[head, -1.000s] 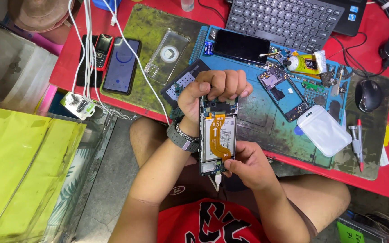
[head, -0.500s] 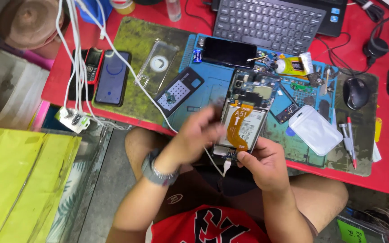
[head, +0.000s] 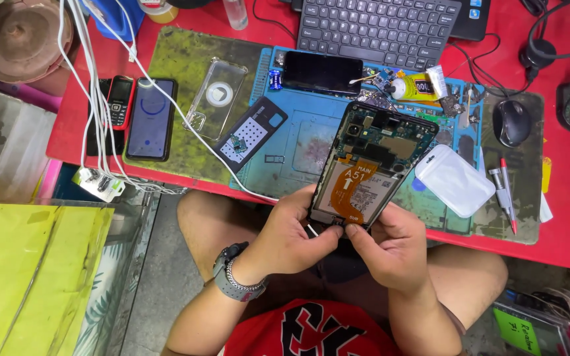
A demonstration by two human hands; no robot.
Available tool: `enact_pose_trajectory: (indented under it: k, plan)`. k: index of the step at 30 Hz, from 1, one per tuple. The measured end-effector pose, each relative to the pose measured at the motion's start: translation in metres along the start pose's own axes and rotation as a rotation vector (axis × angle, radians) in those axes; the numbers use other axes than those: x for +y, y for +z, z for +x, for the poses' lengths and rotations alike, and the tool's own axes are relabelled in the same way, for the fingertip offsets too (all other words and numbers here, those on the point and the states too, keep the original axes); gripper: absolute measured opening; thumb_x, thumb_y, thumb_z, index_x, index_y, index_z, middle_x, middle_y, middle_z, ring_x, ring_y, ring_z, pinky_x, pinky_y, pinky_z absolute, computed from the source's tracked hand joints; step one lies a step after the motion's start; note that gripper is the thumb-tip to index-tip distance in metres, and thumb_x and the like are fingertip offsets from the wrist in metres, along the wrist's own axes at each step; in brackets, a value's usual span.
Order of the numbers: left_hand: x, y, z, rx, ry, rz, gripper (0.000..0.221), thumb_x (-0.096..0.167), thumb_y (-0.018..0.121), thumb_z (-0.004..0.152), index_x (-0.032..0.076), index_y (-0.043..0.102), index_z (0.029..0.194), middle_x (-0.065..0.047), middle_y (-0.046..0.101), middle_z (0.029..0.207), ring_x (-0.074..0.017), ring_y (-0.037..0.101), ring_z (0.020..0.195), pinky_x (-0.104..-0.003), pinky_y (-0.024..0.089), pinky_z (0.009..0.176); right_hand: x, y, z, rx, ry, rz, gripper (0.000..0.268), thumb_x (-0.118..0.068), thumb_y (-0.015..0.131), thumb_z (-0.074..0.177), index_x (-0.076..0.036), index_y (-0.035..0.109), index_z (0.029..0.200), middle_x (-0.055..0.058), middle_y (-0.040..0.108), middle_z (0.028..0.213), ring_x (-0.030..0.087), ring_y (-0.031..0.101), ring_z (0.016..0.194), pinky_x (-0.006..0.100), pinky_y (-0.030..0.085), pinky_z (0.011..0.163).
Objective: The person connects a white charging cable to a disassembled smartphone, then disconnects it and reconnects it multiple times while holding the device. They also handle the phone's internal components and a separate screen assembly on the workbench.
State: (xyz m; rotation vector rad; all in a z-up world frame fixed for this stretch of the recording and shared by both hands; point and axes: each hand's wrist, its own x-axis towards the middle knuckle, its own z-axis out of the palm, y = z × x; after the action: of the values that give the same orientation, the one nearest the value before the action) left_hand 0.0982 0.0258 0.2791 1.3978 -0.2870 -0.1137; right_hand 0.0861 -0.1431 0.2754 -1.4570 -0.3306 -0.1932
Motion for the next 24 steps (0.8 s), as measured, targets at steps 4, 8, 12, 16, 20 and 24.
enact_pose_trajectory:
  k: [4, 8, 12, 16, 20, 24]
  plan:
    - [0.008, 0.001, -0.004, -0.050, -0.018, 0.023, 0.020, -0.001, 0.059, 0.084, 0.009, 0.064, 0.101, 0.002, 0.061, 0.088, -0.0081, 0.052, 0.078, -0.026, 0.046, 0.068, 0.000, -0.006, -0.010, -0.097, 0.074, -0.172, 0.028, -0.009, 0.064, 0.096, 0.006, 0.069, 0.118, 0.018, 0.072, 0.119, 0.030, 0.072, 0.112, 0.037, 0.062, 0.096]
    - [0.002, 0.003, -0.004, -0.017, 0.006, 0.038, 0.018, -0.001, 0.060, 0.084, 0.009, 0.064, 0.099, 0.002, 0.060, 0.086, -0.0082, 0.052, 0.076, -0.026, 0.044, 0.065, 0.007, -0.009, -0.013, -0.110, 0.062, -0.140, 0.029, -0.007, 0.065, 0.095, 0.007, 0.067, 0.121, 0.018, 0.071, 0.123, 0.031, 0.071, 0.116, 0.039, 0.062, 0.100]
    - [0.001, 0.006, 0.000, 0.042, 0.006, 0.148, 0.025, 0.006, 0.063, 0.082, 0.006, 0.068, 0.106, -0.004, 0.071, 0.098, -0.0141, 0.065, 0.090, -0.028, 0.053, 0.081, 0.037, -0.020, -0.020, -0.009, 0.189, -0.054, 0.026, -0.001, 0.067, 0.091, 0.008, 0.068, 0.115, 0.014, 0.073, 0.111, 0.022, 0.070, 0.103, 0.034, 0.060, 0.090]
    - [0.002, 0.010, 0.006, 0.072, -0.159, 0.186, 0.031, 0.012, 0.063, 0.082, 0.008, 0.071, 0.112, -0.001, 0.073, 0.102, -0.0070, 0.062, 0.079, -0.022, 0.050, 0.053, 0.064, -0.036, -0.019, 0.084, 0.254, -0.215, 0.021, -0.008, 0.071, 0.088, 0.005, 0.073, 0.105, 0.008, 0.076, 0.096, 0.013, 0.067, 0.084, 0.029, 0.058, 0.072]
    - [0.009, 0.007, 0.008, 0.038, -0.154, 0.203, 0.026, 0.015, 0.062, 0.084, 0.008, 0.066, 0.109, 0.001, 0.069, 0.094, -0.0064, 0.051, 0.066, -0.023, 0.045, 0.050, 0.069, -0.039, -0.013, 0.068, 0.246, -0.196, 0.024, -0.007, 0.070, 0.088, 0.006, 0.072, 0.107, 0.012, 0.078, 0.099, 0.017, 0.071, 0.084, 0.031, 0.063, 0.072]
    - [0.002, 0.003, 0.004, 0.022, -0.093, 0.169, 0.025, 0.019, 0.068, 0.086, 0.009, 0.064, 0.109, 0.002, 0.066, 0.089, -0.0070, 0.056, 0.073, -0.023, 0.049, 0.058, 0.073, -0.041, -0.010, 0.102, 0.196, -0.124, 0.027, -0.012, 0.068, 0.089, 0.006, 0.072, 0.109, 0.014, 0.076, 0.109, 0.022, 0.070, 0.100, 0.037, 0.058, 0.089]
